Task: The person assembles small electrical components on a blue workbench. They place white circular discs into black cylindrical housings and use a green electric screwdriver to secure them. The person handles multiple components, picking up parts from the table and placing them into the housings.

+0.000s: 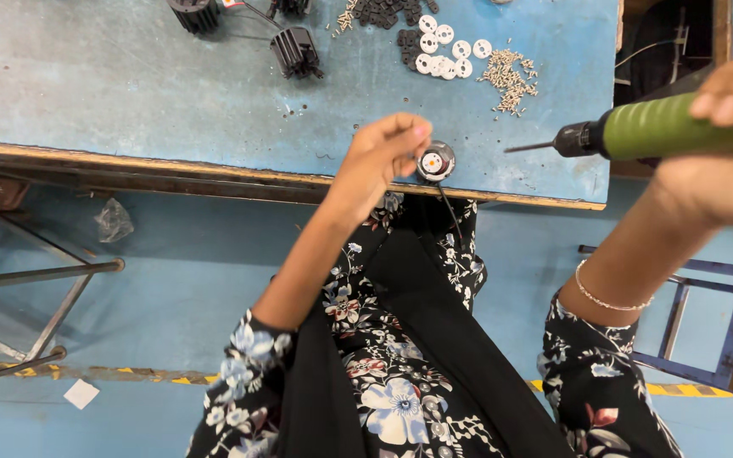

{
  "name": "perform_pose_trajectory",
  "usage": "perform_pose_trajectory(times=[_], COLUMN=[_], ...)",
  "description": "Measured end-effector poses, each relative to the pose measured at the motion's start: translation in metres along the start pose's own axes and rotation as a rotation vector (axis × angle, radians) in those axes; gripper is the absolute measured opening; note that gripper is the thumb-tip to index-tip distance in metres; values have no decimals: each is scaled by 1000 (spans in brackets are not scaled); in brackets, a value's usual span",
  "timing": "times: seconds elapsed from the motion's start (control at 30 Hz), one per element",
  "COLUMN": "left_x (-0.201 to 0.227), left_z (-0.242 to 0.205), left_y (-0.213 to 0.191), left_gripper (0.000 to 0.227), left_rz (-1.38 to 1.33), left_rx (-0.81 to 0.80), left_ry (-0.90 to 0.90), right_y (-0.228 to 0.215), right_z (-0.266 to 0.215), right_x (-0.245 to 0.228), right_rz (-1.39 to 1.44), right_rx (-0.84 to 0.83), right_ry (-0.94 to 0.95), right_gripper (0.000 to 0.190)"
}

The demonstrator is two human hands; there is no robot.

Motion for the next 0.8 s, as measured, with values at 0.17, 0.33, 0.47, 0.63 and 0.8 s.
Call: perform_pose_trajectory(times=[0.17, 0.33, 0.47, 0.63, 0.8], left_x=[-20, -34, -38, -39, -40], left_z=[-30, -34, -33, -32, -31], left_y=[7, 10, 12, 13, 15], left_gripper=[13, 14, 15, 14, 14], left_rz=[-337, -485, -520, -546, -554], left_rx=[53, 51, 14, 2, 8], left_ry=[-62, -122, -124, -122, -131], right_y=[9, 80, 121, 138, 138], right_z=[-7, -7, -4, -2, 0], right_x=[-12, -20, -25, -25, -23], right_rz=[77, 88, 72, 142, 143], right_rx=[29, -52, -84, -118, -121], right_ry=[-103, -72, -21, -20, -50], right_gripper=[30, 30, 40, 59, 70])
Point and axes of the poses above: each hand's wrist, its own z-axis towards the middle knuckle, its own y-axis out of the palm, x = y × z, the point moved 3 cm from there along z, towards the middle knuckle, and after that the axes turned 4 degrees about -z, right-handed, at the moved point
